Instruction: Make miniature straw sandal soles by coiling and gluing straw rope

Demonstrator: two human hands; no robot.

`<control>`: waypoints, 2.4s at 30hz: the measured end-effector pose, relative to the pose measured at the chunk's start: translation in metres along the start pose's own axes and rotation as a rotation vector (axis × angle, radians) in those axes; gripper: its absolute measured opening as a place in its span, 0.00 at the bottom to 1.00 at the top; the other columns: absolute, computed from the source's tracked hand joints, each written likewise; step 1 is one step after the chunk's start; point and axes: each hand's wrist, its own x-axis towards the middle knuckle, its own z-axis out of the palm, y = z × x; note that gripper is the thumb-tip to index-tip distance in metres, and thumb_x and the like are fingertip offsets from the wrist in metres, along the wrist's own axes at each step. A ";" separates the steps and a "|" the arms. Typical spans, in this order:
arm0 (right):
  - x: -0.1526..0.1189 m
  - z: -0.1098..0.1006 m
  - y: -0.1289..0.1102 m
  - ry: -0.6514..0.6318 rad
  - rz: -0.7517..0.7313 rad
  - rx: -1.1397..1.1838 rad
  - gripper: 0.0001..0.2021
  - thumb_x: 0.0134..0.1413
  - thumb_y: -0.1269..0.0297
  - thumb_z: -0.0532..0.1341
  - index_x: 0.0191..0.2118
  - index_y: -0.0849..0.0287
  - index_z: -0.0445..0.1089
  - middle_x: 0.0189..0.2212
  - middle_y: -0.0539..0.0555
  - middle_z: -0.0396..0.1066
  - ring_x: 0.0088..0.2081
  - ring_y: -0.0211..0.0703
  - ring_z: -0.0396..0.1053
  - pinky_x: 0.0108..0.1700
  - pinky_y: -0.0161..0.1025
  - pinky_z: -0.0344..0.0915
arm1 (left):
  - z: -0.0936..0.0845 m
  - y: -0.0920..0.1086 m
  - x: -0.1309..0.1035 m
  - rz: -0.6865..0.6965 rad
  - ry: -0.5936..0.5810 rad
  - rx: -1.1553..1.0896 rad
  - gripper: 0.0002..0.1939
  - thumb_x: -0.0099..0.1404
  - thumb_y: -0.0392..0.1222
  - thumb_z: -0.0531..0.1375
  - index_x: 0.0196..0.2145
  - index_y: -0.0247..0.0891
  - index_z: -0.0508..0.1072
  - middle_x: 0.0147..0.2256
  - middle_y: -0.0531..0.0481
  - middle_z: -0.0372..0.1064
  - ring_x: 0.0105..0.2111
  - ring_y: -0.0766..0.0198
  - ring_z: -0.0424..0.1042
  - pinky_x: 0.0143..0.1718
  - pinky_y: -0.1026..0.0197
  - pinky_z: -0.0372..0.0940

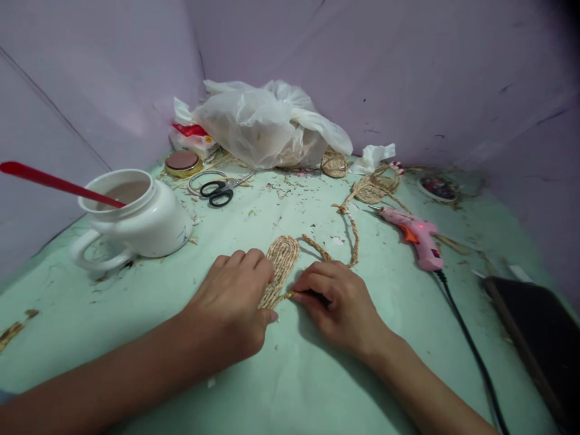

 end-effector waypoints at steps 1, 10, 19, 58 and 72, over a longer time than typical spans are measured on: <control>0.000 0.000 0.000 -0.007 0.018 0.019 0.04 0.52 0.70 0.60 0.28 0.58 0.71 0.24 0.50 0.71 0.29 0.40 0.67 0.34 0.40 0.56 | 0.000 0.000 0.000 0.001 0.001 0.000 0.10 0.55 0.40 0.59 0.35 0.38 0.65 0.40 0.46 0.63 0.40 0.52 0.62 0.42 0.48 0.56; 0.004 0.006 0.000 0.061 0.111 0.140 0.10 0.38 0.80 0.55 0.23 0.58 0.67 0.23 0.47 0.69 0.27 0.37 0.66 0.37 0.41 0.55 | -0.001 0.001 0.002 0.012 -0.014 0.022 0.10 0.54 0.40 0.59 0.35 0.39 0.65 0.41 0.46 0.64 0.40 0.53 0.62 0.41 0.49 0.56; 0.003 -0.008 0.000 -0.121 0.040 0.184 0.02 0.50 0.70 0.63 0.30 0.56 0.72 0.28 0.49 0.74 0.33 0.40 0.70 0.43 0.43 0.57 | -0.003 -0.003 0.001 0.038 -0.019 0.051 0.12 0.55 0.45 0.61 0.36 0.39 0.68 0.41 0.47 0.65 0.40 0.53 0.63 0.42 0.48 0.56; 0.000 0.016 -0.009 0.231 0.059 0.094 0.11 0.45 0.71 0.65 0.20 0.58 0.61 0.15 0.45 0.63 0.22 0.36 0.62 0.36 0.44 0.61 | -0.004 -0.016 0.015 0.157 0.042 0.011 0.15 0.58 0.52 0.58 0.36 0.38 0.70 0.36 0.48 0.69 0.38 0.54 0.67 0.46 0.48 0.57; 0.005 -0.002 0.003 0.053 -0.032 0.013 0.01 0.49 0.70 0.63 0.31 0.60 0.71 0.25 0.52 0.71 0.30 0.43 0.68 0.43 0.48 0.59 | 0.003 -0.004 0.007 0.104 0.084 0.138 0.19 0.55 0.52 0.59 0.38 0.35 0.70 0.39 0.41 0.68 0.40 0.47 0.67 0.46 0.42 0.57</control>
